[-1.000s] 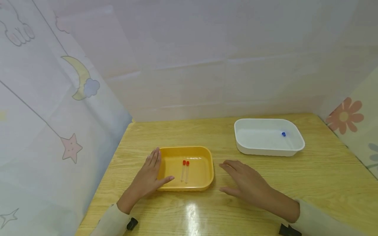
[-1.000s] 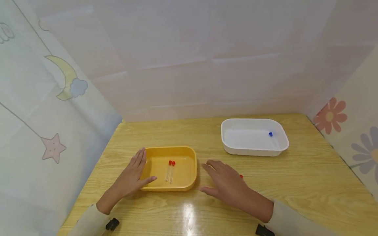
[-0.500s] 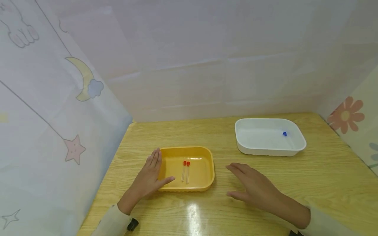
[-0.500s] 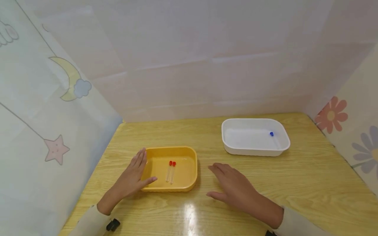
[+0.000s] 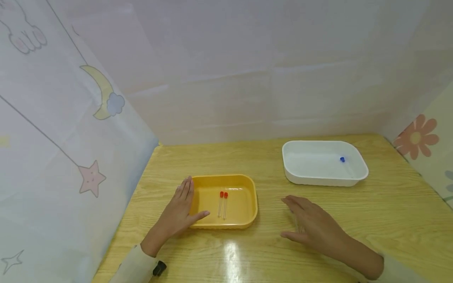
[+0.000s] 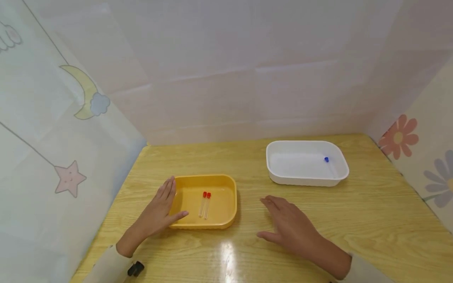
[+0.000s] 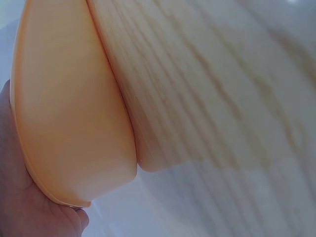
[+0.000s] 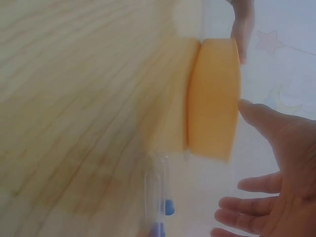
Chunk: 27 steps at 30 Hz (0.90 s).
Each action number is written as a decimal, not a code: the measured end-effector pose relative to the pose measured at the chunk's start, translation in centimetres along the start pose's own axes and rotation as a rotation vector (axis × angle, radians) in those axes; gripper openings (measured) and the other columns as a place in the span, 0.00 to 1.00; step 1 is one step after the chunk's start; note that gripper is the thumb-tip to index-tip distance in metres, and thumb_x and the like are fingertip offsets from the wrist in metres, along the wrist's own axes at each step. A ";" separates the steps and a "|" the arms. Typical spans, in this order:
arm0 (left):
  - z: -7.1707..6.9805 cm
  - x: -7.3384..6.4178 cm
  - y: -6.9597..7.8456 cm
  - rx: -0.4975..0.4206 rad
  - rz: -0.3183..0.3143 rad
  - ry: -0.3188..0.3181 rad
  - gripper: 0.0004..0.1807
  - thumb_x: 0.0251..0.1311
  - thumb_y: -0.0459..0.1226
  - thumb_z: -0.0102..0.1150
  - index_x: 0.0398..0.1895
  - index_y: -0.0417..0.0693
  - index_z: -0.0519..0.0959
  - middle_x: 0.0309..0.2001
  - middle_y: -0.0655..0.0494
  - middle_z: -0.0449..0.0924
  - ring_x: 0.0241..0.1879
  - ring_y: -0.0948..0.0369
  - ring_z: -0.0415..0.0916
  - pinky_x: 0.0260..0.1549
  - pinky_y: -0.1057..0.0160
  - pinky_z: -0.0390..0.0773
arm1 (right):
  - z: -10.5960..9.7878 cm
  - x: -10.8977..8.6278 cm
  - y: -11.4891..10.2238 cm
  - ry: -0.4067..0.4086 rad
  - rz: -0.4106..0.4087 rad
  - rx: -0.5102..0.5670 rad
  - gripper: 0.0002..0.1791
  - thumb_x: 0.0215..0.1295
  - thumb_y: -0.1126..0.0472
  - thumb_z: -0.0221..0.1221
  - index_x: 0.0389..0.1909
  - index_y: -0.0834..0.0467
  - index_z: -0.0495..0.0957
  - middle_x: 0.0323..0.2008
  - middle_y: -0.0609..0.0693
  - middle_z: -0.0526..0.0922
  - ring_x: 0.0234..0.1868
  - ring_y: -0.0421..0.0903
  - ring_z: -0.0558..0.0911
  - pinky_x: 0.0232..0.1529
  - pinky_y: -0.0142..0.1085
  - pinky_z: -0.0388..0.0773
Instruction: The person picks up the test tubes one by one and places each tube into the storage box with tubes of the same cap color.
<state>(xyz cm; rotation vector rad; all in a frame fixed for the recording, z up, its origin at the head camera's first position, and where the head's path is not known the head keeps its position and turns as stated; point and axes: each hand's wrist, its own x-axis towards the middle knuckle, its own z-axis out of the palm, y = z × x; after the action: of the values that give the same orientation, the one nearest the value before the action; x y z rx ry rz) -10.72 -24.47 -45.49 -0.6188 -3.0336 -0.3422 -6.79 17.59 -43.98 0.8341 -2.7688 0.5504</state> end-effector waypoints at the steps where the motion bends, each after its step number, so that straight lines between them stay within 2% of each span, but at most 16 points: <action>1: 0.0 0.0 0.0 0.001 0.002 0.002 0.61 0.66 0.69 0.49 0.80 0.32 0.38 0.81 0.43 0.26 0.80 0.50 0.26 0.76 0.45 0.42 | 0.0 -0.1 0.1 0.003 0.001 -0.005 0.48 0.52 0.37 0.74 0.67 0.61 0.72 0.64 0.60 0.76 0.63 0.60 0.76 0.57 0.59 0.76; 6: 0.0 0.0 0.0 -0.005 0.004 0.005 0.61 0.66 0.68 0.49 0.80 0.32 0.38 0.81 0.44 0.25 0.80 0.50 0.26 0.76 0.45 0.43 | -0.1 -0.5 0.7 0.037 -0.016 -0.015 0.49 0.50 0.36 0.74 0.67 0.62 0.71 0.64 0.61 0.76 0.62 0.60 0.77 0.56 0.59 0.77; 11: 0.0 0.0 -0.1 -0.003 0.004 0.000 0.61 0.66 0.68 0.50 0.80 0.32 0.37 0.81 0.44 0.24 0.80 0.50 0.26 0.76 0.45 0.43 | -0.2 -0.8 1.2 0.032 -0.011 -0.007 0.51 0.49 0.35 0.74 0.68 0.62 0.71 0.63 0.61 0.76 0.62 0.61 0.77 0.54 0.59 0.77; 17: -0.2 0.1 -0.1 0.007 0.014 0.014 0.62 0.66 0.69 0.50 0.80 0.31 0.37 0.81 0.42 0.26 0.80 0.46 0.31 0.75 0.44 0.45 | -0.4 -1.1 1.7 0.034 -0.018 -0.002 0.53 0.48 0.33 0.74 0.68 0.63 0.71 0.63 0.62 0.76 0.61 0.62 0.77 0.52 0.60 0.78; 27: -0.1 -0.1 0.1 -0.010 0.008 0.012 0.62 0.65 0.68 0.52 0.80 0.31 0.38 0.81 0.40 0.30 0.80 0.46 0.31 0.75 0.43 0.45 | -0.7 -2.0 2.3 -0.006 0.072 0.013 0.55 0.48 0.32 0.73 0.70 0.61 0.69 0.66 0.64 0.74 0.62 0.65 0.76 0.54 0.63 0.75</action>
<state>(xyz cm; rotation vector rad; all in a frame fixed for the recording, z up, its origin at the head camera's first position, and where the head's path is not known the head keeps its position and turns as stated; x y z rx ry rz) -10.63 -24.44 -45.33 -0.6265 -3.0187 -0.3599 -6.36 20.64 -44.57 0.7427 -2.8130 0.5801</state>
